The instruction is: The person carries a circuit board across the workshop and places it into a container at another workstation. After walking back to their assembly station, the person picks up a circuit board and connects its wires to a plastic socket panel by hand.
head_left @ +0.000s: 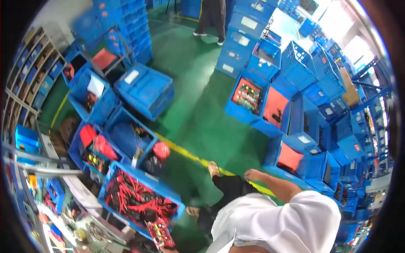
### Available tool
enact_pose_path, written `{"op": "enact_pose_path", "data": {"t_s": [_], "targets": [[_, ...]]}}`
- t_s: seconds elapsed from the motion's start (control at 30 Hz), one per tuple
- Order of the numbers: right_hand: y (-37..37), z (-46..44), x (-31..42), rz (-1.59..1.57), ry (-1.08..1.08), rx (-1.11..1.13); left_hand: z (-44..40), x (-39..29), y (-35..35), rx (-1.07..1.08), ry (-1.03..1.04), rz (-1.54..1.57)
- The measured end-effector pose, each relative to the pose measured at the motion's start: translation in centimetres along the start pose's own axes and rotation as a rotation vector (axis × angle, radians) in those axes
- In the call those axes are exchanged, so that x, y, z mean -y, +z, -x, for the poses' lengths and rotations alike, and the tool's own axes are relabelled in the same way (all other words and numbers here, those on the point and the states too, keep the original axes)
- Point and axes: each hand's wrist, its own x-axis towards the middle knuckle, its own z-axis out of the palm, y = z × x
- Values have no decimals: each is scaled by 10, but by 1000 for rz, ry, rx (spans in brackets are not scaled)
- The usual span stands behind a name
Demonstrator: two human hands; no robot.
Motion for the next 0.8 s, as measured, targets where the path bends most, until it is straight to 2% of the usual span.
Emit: {"op": "enact_pose_path", "data": {"t_s": [0.07, 0.1, 0.23, 0.27, 0.3, 0.37, 0.4, 0.43, 0.47, 0.53, 0.6, 0.63, 0.67, 0.73, 0.77, 0.8], "targets": [[-8, -53, -54, -148, -192, -297, 39, -16, 33, 154, -29, 55], [-74, -49, -5, -27, 165, -45, 56, -26, 49, 247, -48, 62], [-168, -104, -7, -94, 122, -215, 118, -77, 136, 632, -92, 104], [-193, -124, -5, -116, 127, -253, 147, -88, 173, 606, 88, 18], [-216, -148, -7, -157, -9, -219, 172, -97, 214, 617, 67, 42], [-250, -191, -3, -649, 9, -109, 201, -92, 307, 620, 21, 99], [-265, -214, 9, -1096, 180, -31, 207, -89, 353, 754, 0, 150], [-306, -194, 69, -1051, 218, -96, 283, -126, 396, 697, -73, 147], [-325, -196, 88, -1161, 222, -96, 300, -132, 439, 768, -62, 38], [-362, -222, 103, -1379, 217, -112, 347, -139, 524, 859, -164, 59], [-398, -250, 90, -1551, 35, 83, 387, -149, 599, 1079, -119, -13], [-422, -267, 89, -1631, -64, 176, 380, -129, 640, 1166, -84, -56], [-448, -269, 107, -1777, -162, 67, 375, -114, 683, 1258, -47, -105], [-507, -266, 122, -1833, -71, -29, 428, -137, 737, 1274, -112, -103], [-529, -281, 108, -1898, -135, -37, 439, -147, 765, 1319, -156, -170], [-551, -296, 95, -1892, -51, -174, 453, -155, 794, 1383, -162, -124]]}}
